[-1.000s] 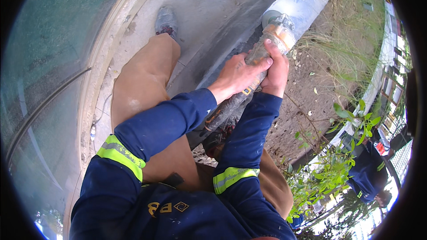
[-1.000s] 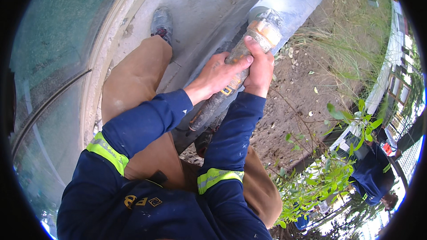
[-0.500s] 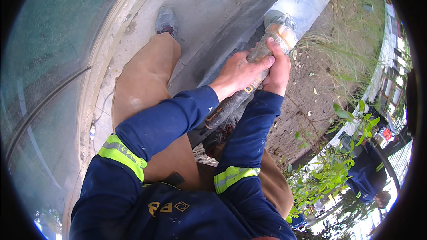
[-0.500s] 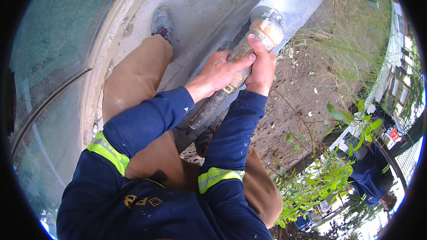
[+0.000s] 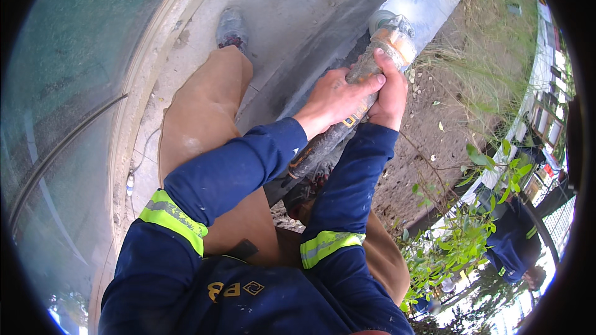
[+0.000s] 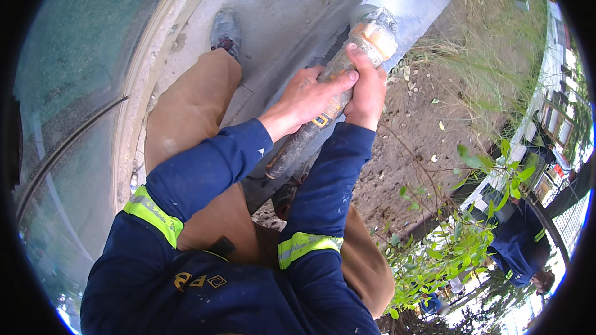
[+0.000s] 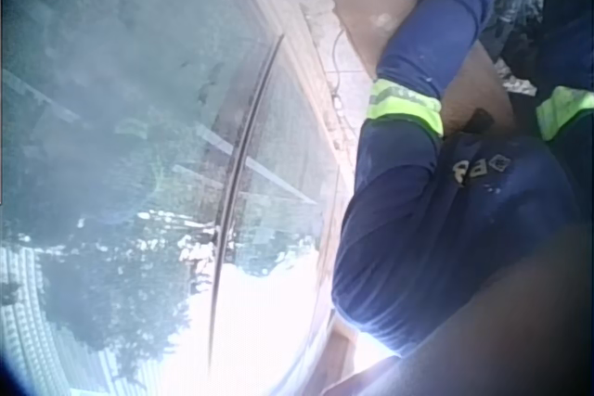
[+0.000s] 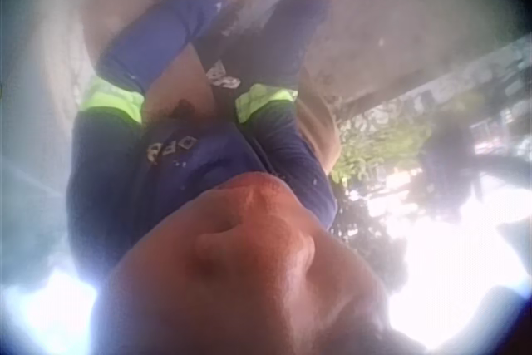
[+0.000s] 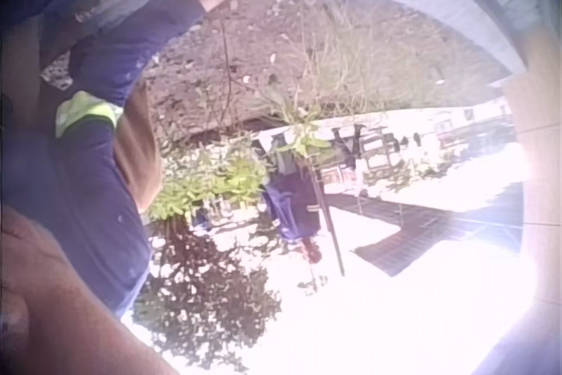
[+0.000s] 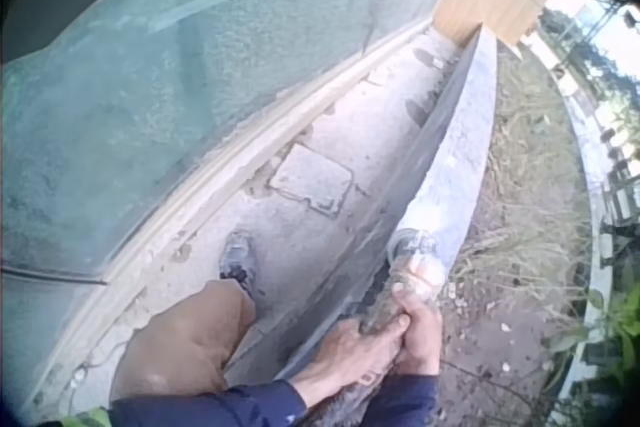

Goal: The person uses an angle grinder to smooth a concrete curb edge. They hold the tool with both hands and move it steadily along the vertical face of the curb, generating dust as the surface is ground down.

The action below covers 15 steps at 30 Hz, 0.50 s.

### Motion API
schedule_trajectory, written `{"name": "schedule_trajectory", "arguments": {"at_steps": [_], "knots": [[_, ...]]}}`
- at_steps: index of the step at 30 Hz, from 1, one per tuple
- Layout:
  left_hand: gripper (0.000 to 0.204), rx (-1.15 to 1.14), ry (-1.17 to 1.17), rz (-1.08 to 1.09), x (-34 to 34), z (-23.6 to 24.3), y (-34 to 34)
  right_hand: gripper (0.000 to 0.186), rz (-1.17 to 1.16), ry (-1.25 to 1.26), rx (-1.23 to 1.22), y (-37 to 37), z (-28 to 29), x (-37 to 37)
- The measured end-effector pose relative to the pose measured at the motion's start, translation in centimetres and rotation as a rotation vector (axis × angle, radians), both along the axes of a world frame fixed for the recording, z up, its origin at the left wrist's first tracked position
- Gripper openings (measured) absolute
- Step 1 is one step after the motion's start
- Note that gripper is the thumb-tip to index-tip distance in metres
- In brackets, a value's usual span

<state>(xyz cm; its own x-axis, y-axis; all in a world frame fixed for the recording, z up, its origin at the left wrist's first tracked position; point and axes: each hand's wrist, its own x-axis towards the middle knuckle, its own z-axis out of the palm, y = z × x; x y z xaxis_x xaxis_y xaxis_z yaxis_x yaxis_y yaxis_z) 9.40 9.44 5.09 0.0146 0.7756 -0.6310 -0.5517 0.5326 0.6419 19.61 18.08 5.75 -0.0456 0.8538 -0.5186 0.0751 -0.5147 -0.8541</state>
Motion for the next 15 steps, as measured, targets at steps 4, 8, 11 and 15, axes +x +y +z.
{"name": "schedule_trajectory", "arguments": {"at_steps": [4, 8, 11, 15], "knots": [[0.076, 0.023, -0.017, 0.039, 0.5, -0.3, -0.1, 0.043, 0.007, 0.002, -0.013, 0.1, -0.1, 0.0], [0.075, 0.0, 0.044, 0.036, 0.3, 0.2, -0.2, 0.043, 0.008, -0.017, 0.0, -0.2, 0.0, -0.1], [0.079, 0.017, 0.117, -0.067, 0.6, -0.7, -0.2, 0.043, -0.031, 0.023, -0.016, -0.6, 0.2, 0.4], [0.09, -0.025, 0.248, -0.117, 1.2, -1.0, -0.6, 0.042, -0.022, 0.021, -0.008, -1.1, -0.2, 1.0]]}}
